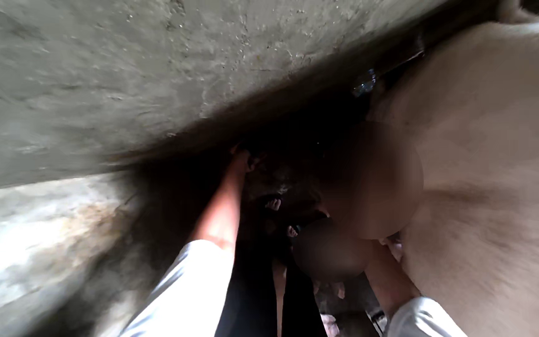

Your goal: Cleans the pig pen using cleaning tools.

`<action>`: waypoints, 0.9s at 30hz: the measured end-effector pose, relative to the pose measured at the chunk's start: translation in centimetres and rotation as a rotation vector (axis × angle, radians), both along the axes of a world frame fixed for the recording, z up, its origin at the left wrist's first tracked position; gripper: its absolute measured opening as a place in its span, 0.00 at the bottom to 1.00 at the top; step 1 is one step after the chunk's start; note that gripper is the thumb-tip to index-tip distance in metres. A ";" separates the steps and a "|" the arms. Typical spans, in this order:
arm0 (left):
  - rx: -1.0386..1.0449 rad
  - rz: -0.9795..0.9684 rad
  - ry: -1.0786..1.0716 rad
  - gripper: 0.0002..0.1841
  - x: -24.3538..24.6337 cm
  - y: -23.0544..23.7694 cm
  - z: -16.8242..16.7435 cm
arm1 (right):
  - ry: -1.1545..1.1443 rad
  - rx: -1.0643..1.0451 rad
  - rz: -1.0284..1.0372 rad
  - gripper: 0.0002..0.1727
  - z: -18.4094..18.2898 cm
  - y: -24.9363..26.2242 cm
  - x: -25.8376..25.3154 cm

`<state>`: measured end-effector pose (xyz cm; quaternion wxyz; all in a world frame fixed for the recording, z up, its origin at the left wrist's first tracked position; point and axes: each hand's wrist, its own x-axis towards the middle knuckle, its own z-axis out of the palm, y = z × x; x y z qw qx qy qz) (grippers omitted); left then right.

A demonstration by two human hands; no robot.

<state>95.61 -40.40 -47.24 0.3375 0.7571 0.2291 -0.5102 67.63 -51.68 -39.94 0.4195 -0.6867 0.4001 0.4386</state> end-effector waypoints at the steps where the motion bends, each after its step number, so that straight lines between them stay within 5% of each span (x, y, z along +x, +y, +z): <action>1: 0.006 -0.010 0.004 0.30 -0.1 0.0 0.0 | -0.024 -0.010 -0.050 0.37 1.1 0.0 -1.0; 3: 0.040 -0.010 0.013 0.23 -0.3 0.0 0.1 | -0.028 -0.052 -0.169 0.38 2.0 -0.2 -2.0; 7: 0.018 -0.040 0.007 0.28 -0.2 0.1 -0.4 | 0.092 -0.108 -0.287 0.34 -0.3 0.2 1.6; 12: 0.002 -0.027 0.008 0.22 -0.8 -0.1 -0.6 | -0.046 0.153 0.105 0.34 -1.6 6.0 5.7; 14: -0.012 -0.043 0.004 0.28 -1.1 0.7 -0.1 | -0.094 0.157 0.140 0.35 -0.4 7.5 4.7; 15: -0.040 -0.080 -0.006 0.32 -1.2 1.5 0.1 | -0.098 0.141 0.110 0.36 0.5 8.0 3.7; 19: -0.080 -0.103 0.009 0.19 -2.1 8.1 0.0 | -0.091 0.121 0.010 0.53 6.9 9.9 -3.4; 27: -0.256 0.028 0.114 0.14 -9.8 18.6 7.9 | -0.090 0.025 -0.188 0.47 19.1 17.3 -22.5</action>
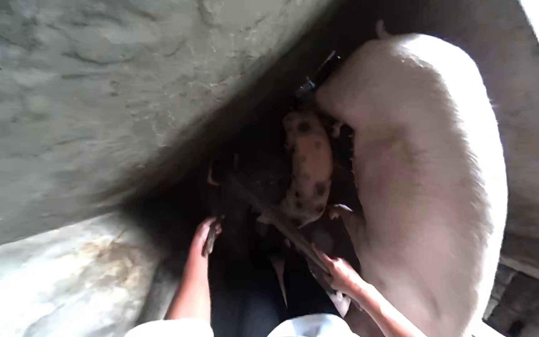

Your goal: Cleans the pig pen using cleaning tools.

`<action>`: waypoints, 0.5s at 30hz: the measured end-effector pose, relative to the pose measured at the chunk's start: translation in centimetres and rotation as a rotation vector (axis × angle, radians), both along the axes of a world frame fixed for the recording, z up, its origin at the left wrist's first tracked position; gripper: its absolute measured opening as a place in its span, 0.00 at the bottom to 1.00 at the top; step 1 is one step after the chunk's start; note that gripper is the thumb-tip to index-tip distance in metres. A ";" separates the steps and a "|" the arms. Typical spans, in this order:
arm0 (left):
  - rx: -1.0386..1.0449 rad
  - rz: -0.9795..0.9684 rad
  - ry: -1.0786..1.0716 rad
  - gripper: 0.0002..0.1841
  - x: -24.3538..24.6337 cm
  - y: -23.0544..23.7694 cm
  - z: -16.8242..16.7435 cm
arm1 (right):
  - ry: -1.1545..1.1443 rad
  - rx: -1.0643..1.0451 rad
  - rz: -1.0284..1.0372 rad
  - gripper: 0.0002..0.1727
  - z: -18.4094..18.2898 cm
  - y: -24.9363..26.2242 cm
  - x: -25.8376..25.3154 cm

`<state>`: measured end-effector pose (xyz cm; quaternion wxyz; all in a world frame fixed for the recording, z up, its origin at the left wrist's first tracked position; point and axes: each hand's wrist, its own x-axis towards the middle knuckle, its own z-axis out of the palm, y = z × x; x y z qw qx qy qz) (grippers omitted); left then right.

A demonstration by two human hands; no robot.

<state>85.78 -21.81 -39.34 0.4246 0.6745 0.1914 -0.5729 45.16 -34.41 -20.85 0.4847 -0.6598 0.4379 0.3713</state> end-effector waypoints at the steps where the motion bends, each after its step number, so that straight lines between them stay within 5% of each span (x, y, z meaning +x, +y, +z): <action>1: -0.054 0.011 0.017 0.15 -0.9 0.7 1.1 | -0.041 -0.071 -0.013 0.47 1.2 0.9 -2.1; 9: -0.193 -0.084 -0.014 0.18 -6.5 1.1 16.1 | -0.189 -0.574 -0.363 0.44 9.2 8.3 -11.7; 15: -0.353 -0.292 0.052 0.24 -6.3 -1.4 21.4 | -0.054 -0.591 -0.796 0.38 11.5 13.2 -10.4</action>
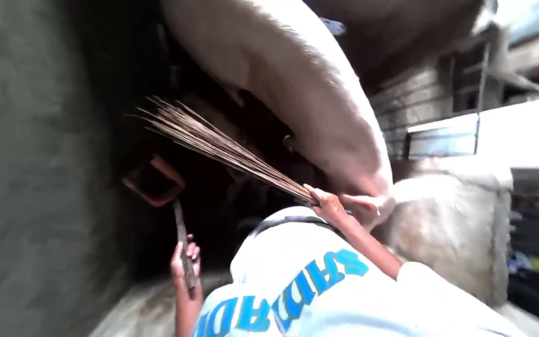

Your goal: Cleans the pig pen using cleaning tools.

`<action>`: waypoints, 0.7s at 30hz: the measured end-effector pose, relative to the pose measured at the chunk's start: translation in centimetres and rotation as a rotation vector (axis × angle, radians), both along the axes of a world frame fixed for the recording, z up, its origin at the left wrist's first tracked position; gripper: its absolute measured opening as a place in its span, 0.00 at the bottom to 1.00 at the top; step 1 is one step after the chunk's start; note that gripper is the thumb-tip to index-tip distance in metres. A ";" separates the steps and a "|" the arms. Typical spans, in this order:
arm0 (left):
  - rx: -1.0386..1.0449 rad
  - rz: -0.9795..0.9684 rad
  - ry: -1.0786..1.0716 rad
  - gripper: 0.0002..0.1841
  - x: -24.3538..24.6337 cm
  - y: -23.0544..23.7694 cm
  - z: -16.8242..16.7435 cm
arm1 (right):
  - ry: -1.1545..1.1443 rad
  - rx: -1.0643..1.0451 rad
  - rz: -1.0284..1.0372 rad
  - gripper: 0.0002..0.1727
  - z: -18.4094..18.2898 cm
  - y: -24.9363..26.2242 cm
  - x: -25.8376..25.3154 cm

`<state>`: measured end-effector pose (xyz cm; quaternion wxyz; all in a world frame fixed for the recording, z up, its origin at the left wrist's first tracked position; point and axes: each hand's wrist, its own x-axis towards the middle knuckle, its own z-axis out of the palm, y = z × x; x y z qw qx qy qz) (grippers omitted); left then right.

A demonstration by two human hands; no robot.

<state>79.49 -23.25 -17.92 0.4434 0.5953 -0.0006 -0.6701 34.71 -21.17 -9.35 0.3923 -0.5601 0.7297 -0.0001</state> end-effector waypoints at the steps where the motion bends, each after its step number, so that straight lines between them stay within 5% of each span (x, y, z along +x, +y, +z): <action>1: 0.002 -0.039 0.011 0.25 0.1 -1.1 1.0 | -0.014 -0.021 -0.077 0.38 -0.2 1.2 0.6; 12: -0.027 -0.341 -0.056 0.26 -0.1 -10.9 7.5 | -0.180 -0.437 -0.561 0.31 -1.6 8.4 6.8; 21: -0.204 -0.347 0.013 0.25 -6.0 -14.9 10.9 | -0.203 -0.662 -0.602 0.29 -2.6 8.7 0.0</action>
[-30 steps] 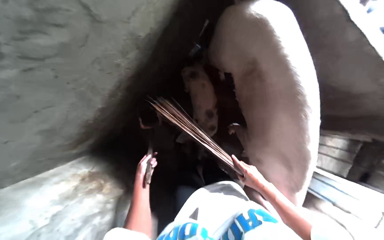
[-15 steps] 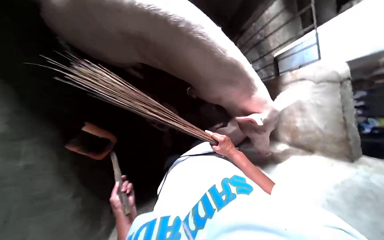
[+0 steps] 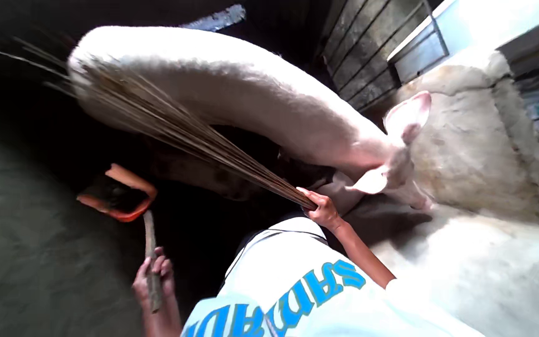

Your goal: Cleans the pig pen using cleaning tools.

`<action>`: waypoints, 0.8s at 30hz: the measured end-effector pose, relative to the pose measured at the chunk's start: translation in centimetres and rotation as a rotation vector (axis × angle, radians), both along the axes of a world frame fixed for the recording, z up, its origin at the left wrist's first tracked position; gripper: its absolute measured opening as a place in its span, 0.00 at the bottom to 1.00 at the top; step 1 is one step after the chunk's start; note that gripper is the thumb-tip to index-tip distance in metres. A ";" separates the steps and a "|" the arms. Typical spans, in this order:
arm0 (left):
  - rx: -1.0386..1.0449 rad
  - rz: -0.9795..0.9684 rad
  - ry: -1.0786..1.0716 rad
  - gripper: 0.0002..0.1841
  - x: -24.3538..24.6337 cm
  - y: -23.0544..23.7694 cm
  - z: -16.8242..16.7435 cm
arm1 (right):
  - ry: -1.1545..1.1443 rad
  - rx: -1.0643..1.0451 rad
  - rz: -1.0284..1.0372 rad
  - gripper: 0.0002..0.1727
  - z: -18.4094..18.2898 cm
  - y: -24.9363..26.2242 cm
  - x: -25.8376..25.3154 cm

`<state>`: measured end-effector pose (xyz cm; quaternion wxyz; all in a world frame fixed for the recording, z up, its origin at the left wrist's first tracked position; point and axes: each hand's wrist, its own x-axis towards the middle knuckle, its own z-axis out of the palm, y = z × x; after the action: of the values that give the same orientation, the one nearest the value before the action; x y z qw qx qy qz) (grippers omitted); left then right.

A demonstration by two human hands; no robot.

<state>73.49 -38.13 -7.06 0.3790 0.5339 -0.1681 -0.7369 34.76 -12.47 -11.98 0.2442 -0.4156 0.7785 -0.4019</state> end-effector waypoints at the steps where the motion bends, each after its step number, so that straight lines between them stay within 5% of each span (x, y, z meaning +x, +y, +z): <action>1: -0.011 0.017 0.024 0.25 -0.8 -0.3 0.6 | 0.000 -0.006 0.007 0.29 0.3 -0.1 -1.2; 11: -0.120 -0.053 0.054 0.25 -4.7 -3.2 5.5 | 0.026 -0.160 -0.116 0.28 3.6 1.7 -7.6; 24: -0.367 -0.420 -0.045 0.22 -6.1 -10.1 11.5 | 0.132 0.000 -0.800 0.27 11.0 15.1 -6.5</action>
<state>67.35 -48.27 4.40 0.3043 0.4259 -0.4140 -0.7447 28.27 2.68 -1.02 0.0183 -0.1047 0.8929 -0.4376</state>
